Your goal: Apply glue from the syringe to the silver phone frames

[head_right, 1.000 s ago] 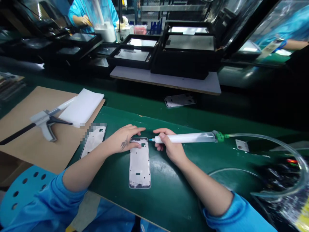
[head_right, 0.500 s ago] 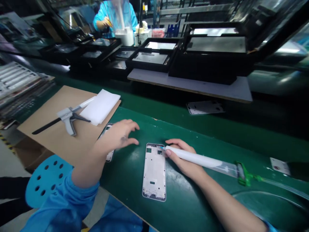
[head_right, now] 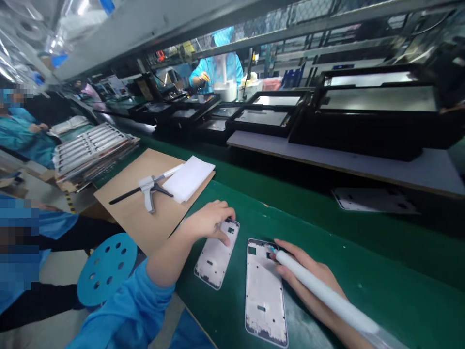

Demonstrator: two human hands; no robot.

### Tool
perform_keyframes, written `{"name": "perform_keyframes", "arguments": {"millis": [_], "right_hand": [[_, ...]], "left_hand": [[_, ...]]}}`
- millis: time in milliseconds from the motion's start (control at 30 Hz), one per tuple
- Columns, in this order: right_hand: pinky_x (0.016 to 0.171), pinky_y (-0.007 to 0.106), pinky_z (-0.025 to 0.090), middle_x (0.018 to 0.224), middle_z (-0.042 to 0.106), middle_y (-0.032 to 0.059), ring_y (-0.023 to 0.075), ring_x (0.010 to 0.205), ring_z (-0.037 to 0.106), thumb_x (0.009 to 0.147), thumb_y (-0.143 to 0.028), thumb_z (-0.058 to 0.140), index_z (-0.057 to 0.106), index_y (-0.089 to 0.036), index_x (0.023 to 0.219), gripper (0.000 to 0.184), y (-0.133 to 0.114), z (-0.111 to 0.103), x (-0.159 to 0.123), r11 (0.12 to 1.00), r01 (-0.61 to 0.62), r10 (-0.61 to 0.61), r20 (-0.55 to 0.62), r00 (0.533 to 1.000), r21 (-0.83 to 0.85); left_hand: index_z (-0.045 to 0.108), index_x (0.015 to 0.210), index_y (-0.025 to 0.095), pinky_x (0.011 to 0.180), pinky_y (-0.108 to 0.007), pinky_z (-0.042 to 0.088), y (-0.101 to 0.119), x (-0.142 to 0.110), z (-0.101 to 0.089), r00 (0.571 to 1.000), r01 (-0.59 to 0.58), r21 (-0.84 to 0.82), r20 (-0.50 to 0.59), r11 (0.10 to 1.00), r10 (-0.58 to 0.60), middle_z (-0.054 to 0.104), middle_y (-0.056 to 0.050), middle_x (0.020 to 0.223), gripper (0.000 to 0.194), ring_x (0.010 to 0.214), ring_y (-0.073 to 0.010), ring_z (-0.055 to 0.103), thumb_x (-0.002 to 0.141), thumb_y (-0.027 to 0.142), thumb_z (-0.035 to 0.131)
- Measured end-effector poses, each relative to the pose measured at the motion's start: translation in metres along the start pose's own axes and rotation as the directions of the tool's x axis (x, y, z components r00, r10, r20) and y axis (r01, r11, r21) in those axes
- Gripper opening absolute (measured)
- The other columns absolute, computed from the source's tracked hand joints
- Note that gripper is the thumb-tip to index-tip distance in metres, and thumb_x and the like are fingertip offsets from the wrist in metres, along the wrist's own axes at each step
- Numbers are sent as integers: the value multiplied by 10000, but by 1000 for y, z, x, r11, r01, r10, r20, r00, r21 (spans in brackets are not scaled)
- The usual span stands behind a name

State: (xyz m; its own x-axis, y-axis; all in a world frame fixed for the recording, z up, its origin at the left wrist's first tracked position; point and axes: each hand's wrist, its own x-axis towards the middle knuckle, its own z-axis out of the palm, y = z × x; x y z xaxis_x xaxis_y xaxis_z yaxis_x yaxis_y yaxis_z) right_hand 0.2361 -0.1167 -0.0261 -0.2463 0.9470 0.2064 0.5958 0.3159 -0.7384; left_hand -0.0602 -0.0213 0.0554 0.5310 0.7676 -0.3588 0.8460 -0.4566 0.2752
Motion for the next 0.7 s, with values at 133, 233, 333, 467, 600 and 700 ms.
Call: {"name": "perform_keyframes", "arguments": {"millis": [133,233,333,467,600,700], "right_hand": [[602,388,680,1126,802,54,317,823,805,957,-445,650,664,-321,1289,355,3,-2,5,996,52,-57,-65,996,-79],[609,385,675,1073,809,62,311,820,806,966,-421,647,650,-309,1276,329,4,-4,8,996,57,-62,-70,996,-69],[652,392,664,1008,815,60,295,814,804,973,-421,644,576,-300,1340,393,1,-4,11,1000,-1,0,-33,999,-2],[669,389,627,860,795,46,266,740,775,895,-453,740,374,-223,1437,693,1,-4,15,962,-154,183,-113,977,224],[546,295,553,735,726,5,184,596,683,879,-481,761,524,-225,1140,436,7,-10,14,855,-176,299,-186,936,488],[513,277,534,682,695,3,158,541,644,899,-497,733,589,-208,999,338,3,-18,10,804,-191,287,-86,954,563]], "left_hand": [[624,1079,198,815,-367,432,12,5,11,996,-92,-16,-5,996,91,620,-86,1058,659,1019,-304,592,644,610,896],[622,1175,183,889,-407,455,12,10,16,985,-173,-60,-34,983,171,641,-101,1090,813,1038,-320,612,589,673,901],[580,1337,180,964,-445,470,16,21,22,967,-242,-141,-117,960,227,650,-122,1170,996,1108,-342,612,569,743,871],[569,1392,161,1039,-466,452,33,46,32,920,-327,-139,-273,935,282,612,-140,1261,992,1165,-333,581,655,786,792],[638,1256,156,995,-440,461,50,60,41,876,-438,-104,-271,893,398,635,-117,1171,835,1096,-298,583,725,792,733],[662,1131,160,938,-426,468,54,58,43,868,-457,-100,-266,884,418,651,-100,1105,782,1037,-282,586,733,832,685]]}}
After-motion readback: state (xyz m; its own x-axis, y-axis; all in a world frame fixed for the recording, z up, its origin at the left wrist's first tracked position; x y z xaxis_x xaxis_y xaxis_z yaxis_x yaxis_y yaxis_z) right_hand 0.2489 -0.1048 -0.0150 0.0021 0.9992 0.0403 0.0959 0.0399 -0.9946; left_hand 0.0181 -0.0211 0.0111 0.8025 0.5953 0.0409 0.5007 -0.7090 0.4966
